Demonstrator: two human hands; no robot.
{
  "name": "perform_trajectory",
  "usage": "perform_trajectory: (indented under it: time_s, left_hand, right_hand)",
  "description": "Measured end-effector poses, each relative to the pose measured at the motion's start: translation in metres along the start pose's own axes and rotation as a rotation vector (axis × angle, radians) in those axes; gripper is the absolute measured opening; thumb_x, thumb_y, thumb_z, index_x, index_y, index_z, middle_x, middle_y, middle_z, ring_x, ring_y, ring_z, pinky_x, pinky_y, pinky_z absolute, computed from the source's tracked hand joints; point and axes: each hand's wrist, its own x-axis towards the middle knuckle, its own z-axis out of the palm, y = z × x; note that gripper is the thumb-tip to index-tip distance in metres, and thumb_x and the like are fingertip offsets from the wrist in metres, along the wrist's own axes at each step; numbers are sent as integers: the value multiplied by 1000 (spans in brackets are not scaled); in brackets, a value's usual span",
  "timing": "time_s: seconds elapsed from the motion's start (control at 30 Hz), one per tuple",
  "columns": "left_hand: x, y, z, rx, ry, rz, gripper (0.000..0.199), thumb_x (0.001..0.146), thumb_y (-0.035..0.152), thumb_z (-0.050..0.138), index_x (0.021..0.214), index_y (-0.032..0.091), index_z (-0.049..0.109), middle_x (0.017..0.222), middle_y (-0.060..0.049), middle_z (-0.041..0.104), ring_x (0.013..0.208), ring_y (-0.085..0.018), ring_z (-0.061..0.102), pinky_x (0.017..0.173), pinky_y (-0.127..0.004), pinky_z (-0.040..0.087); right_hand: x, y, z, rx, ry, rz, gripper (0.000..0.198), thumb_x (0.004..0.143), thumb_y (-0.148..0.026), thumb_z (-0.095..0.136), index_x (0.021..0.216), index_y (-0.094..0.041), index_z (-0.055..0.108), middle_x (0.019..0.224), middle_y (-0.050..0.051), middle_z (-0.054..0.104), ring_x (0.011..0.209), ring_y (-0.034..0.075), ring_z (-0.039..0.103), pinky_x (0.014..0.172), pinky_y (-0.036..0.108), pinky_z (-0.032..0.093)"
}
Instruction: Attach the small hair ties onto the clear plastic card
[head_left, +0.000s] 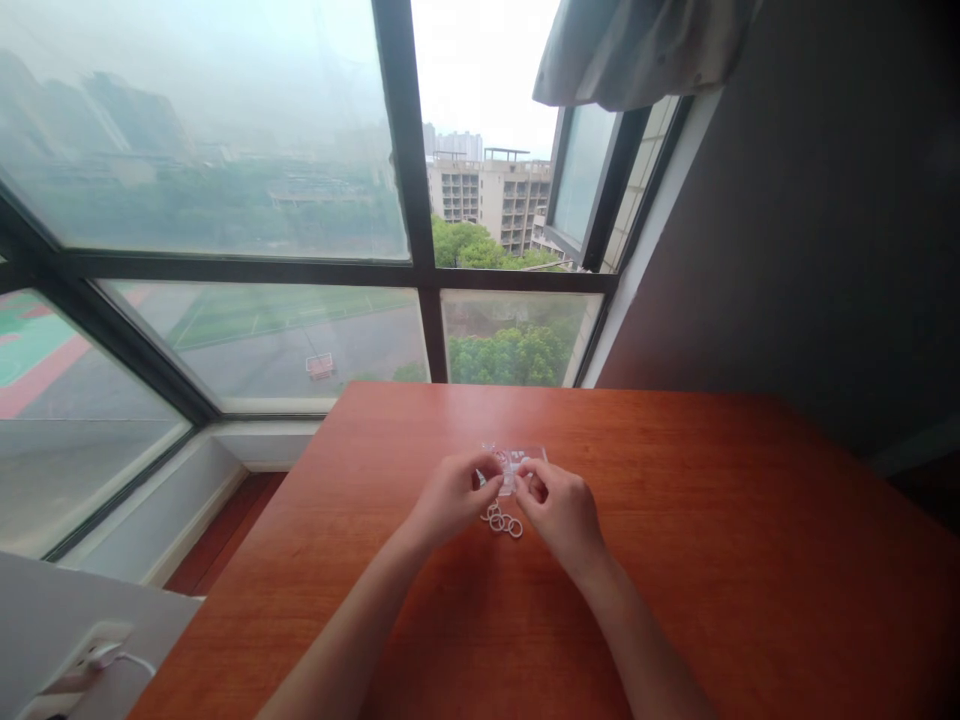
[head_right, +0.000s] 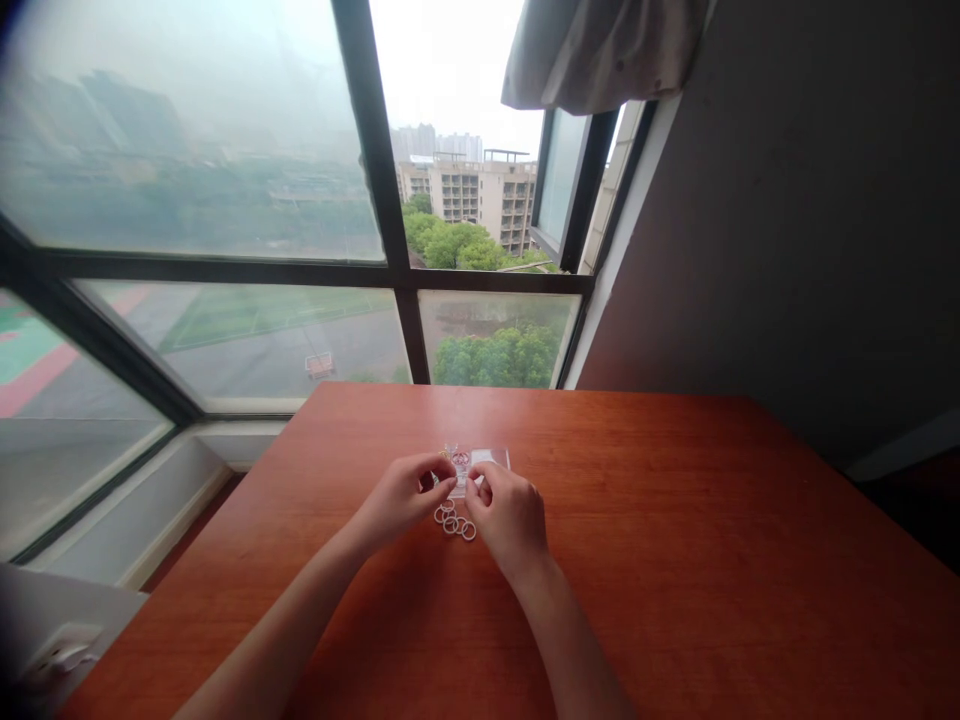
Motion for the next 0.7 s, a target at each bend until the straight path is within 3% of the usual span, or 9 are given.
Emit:
perform_trajectory:
  time_s: [0.2,0.33,0.7]
  left_hand:
    - [0,-11,-17,221,107,-17,10,80,19,54,76,18,64,73,0,67,64,-12,55,61,-22,37]
    - [-1,-14,-20,312,83,-34,10,80,21,55,77,20,64,77,-1,68,67,-13,56,61,-23,36]
    - [-2,-12,-22,338,83,-42,10,81,22,55,80,20,65,79,-1,68,70,-14,57,63,-23,37]
  right_hand:
    - [2,5,-3,-42,2,38,13,84,-28,57,84,-22,69,57,-3,55,54,12,51,57,22,31]
    - [1,3,-3,-82,-36,47,11,84,-26,58,84,-23,69,61,-3,60,57,12,53,58,22,30]
    - [1,2,-8,-157,-121,84,10,85,-26,58,83,-24,67,66,-1,65,62,14,56,58,23,28]
